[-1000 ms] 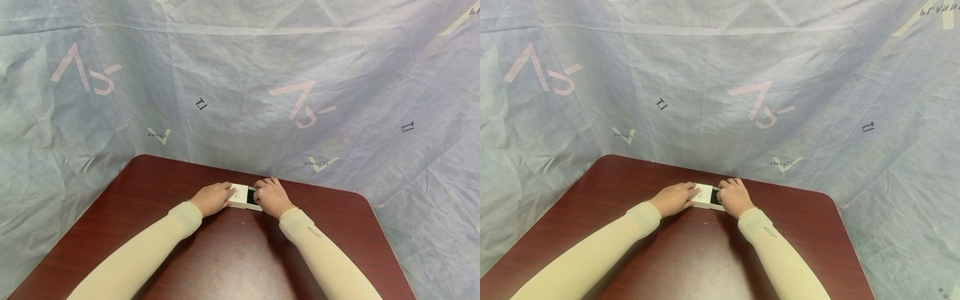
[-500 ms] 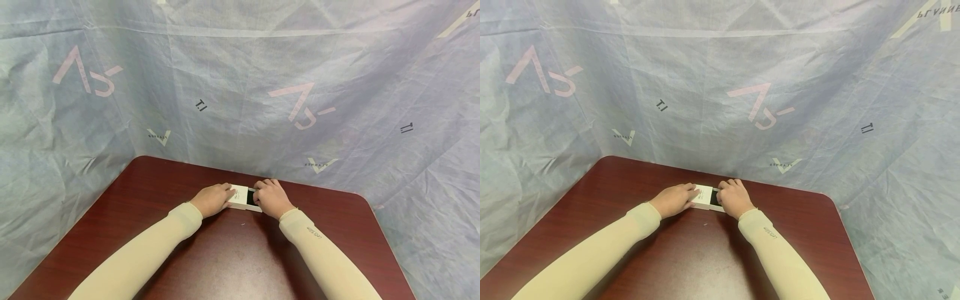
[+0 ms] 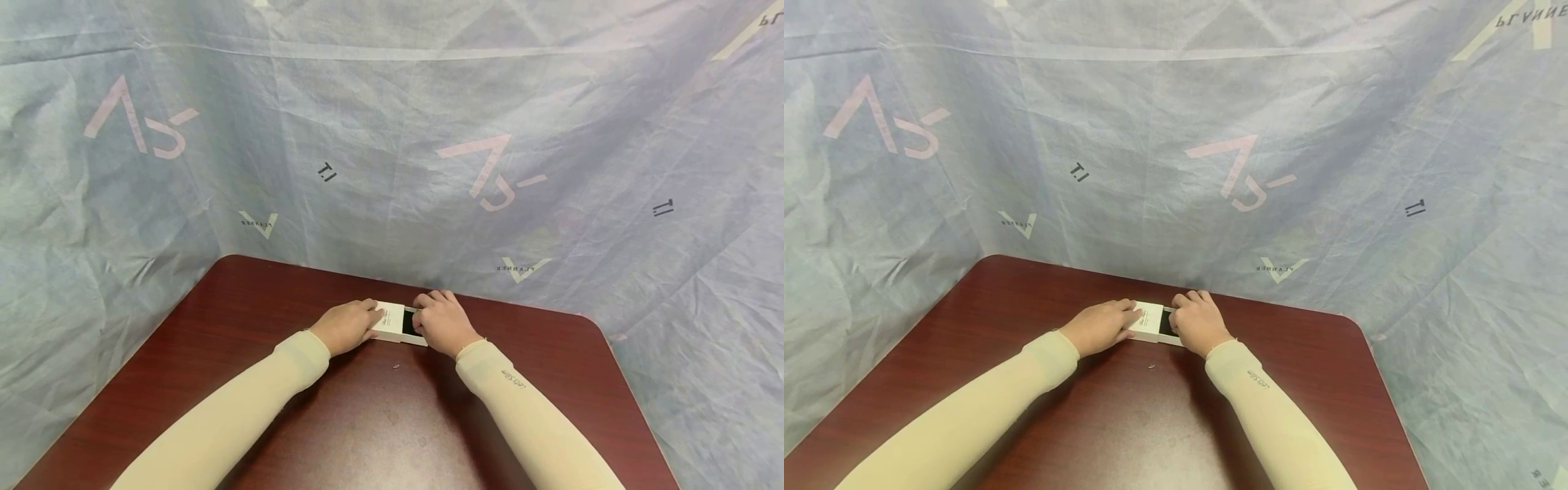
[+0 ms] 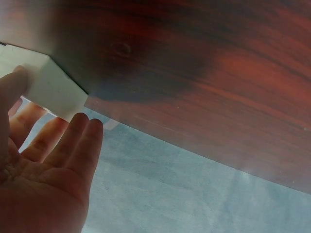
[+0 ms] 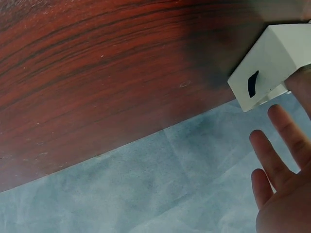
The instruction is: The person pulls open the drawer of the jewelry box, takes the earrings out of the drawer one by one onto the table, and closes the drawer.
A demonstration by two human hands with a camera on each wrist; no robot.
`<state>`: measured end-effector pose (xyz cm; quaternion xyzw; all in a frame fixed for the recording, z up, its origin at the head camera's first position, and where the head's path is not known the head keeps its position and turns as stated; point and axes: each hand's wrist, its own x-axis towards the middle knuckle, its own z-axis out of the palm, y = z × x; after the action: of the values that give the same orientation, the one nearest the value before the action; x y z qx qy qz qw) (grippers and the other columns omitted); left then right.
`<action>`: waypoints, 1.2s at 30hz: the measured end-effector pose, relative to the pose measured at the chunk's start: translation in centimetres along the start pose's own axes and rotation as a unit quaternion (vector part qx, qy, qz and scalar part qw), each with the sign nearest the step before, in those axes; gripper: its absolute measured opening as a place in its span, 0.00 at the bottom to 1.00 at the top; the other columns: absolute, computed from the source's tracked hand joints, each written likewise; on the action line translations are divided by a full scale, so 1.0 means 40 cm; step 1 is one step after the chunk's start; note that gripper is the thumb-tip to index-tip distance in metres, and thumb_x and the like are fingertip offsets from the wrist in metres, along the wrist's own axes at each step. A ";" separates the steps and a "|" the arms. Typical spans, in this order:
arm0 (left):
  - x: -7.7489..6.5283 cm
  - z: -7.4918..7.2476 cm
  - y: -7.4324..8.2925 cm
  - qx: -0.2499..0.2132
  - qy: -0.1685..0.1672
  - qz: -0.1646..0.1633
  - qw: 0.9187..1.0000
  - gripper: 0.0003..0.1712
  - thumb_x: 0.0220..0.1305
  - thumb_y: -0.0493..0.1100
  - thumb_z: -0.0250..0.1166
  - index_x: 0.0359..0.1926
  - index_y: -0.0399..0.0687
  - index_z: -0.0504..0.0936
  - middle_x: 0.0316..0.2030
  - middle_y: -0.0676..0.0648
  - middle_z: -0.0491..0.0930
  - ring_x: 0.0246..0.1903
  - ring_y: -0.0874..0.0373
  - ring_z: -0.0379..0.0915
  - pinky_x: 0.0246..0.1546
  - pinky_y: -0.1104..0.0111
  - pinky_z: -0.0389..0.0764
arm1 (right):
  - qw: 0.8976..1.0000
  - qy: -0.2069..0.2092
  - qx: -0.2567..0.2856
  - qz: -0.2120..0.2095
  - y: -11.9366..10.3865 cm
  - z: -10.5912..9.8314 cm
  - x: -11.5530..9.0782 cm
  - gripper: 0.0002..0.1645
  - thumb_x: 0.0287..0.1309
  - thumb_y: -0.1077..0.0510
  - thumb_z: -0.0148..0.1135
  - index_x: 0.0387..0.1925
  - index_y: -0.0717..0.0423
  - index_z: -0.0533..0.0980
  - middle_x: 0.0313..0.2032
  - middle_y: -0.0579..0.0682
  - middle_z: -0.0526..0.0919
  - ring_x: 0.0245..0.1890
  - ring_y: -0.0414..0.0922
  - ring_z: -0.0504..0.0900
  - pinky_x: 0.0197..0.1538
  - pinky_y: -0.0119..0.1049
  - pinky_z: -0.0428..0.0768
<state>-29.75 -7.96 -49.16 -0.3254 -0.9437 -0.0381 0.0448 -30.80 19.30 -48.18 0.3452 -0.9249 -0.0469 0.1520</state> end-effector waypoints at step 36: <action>0.001 -0.005 0.002 -0.005 -0.009 -0.004 1.000 0.30 0.87 0.53 0.73 0.80 0.47 0.86 0.79 0.36 0.84 0.75 0.40 0.87 0.71 0.51 0.93 | 0.999 0.035 -0.005 -0.006 0.001 -0.033 -0.011 0.09 0.74 0.58 0.84 0.35 0.40 0.96 0.59 0.47 0.94 0.60 0.52 0.90 0.72 0.56 0.84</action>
<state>-29.72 -7.92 -48.95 -0.3221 -0.9452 -0.0402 0.0344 -30.09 19.66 -47.02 0.3509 -0.9169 -0.0404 0.1855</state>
